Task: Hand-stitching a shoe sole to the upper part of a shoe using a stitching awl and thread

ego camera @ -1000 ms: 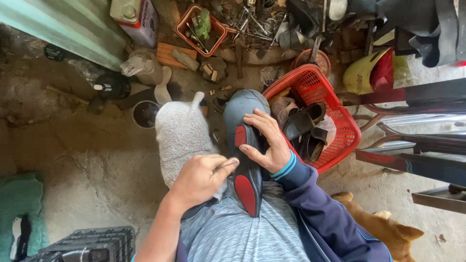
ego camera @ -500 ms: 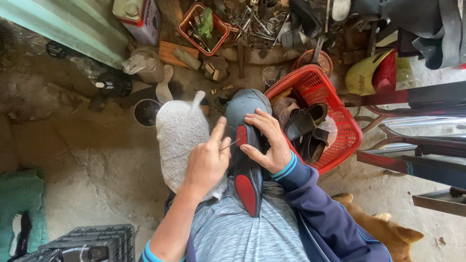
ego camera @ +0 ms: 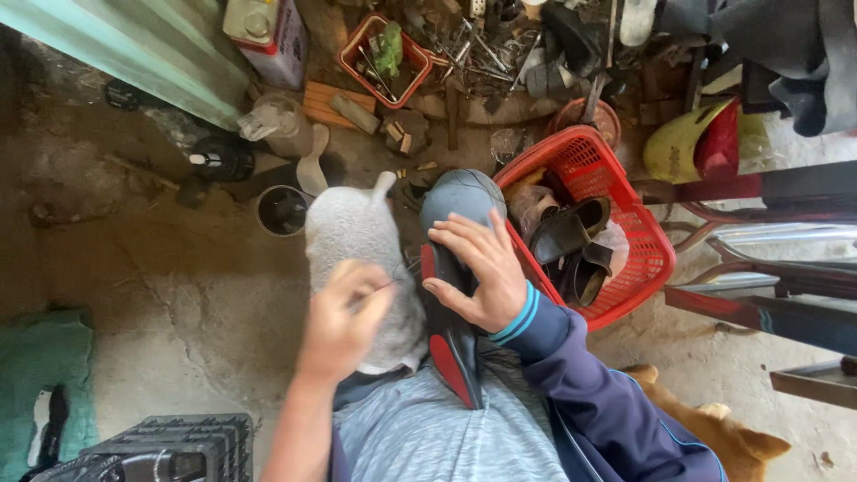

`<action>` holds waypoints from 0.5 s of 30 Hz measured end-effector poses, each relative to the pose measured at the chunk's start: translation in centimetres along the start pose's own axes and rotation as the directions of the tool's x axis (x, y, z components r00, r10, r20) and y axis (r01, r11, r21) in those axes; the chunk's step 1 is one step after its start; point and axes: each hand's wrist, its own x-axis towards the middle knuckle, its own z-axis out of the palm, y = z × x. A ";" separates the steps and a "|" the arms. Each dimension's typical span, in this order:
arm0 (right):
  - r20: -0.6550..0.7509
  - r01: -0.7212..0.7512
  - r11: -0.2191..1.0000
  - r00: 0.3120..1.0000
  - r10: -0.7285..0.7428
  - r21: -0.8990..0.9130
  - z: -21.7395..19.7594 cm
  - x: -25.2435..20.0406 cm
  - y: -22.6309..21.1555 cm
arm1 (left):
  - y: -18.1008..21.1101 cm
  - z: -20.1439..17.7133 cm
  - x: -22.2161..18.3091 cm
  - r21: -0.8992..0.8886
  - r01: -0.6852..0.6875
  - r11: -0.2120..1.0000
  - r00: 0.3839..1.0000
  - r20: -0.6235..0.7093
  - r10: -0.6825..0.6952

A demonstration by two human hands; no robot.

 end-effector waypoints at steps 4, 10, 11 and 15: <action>0.109 0.035 0.981 0.994 -0.014 -0.191 0.2 0.1 -0.8 | 1.7 -6.4 -3.8 -0.394 0.102 0.914 0.995 0.035 -0.097; -0.018 -0.024 0.964 1.000 0.020 -0.265 -0.6 -2.1 -1.0 | -2.3 -13.0 -9.9 -0.770 -0.132 0.624 0.968 -0.234 -0.085; -0.010 -0.024 0.964 1.000 0.022 -0.263 -0.7 -2.4 -1.0 | -3.3 -14.0 -10.6 -0.772 -0.129 0.623 0.967 -0.237 -0.092; 0.139 -0.009 0.938 0.988 0.061 -0.347 -1.0 -3.7 -0.5 | -5.6 -16.5 -11.8 -0.844 -0.243 0.477 0.960 -0.140 0.241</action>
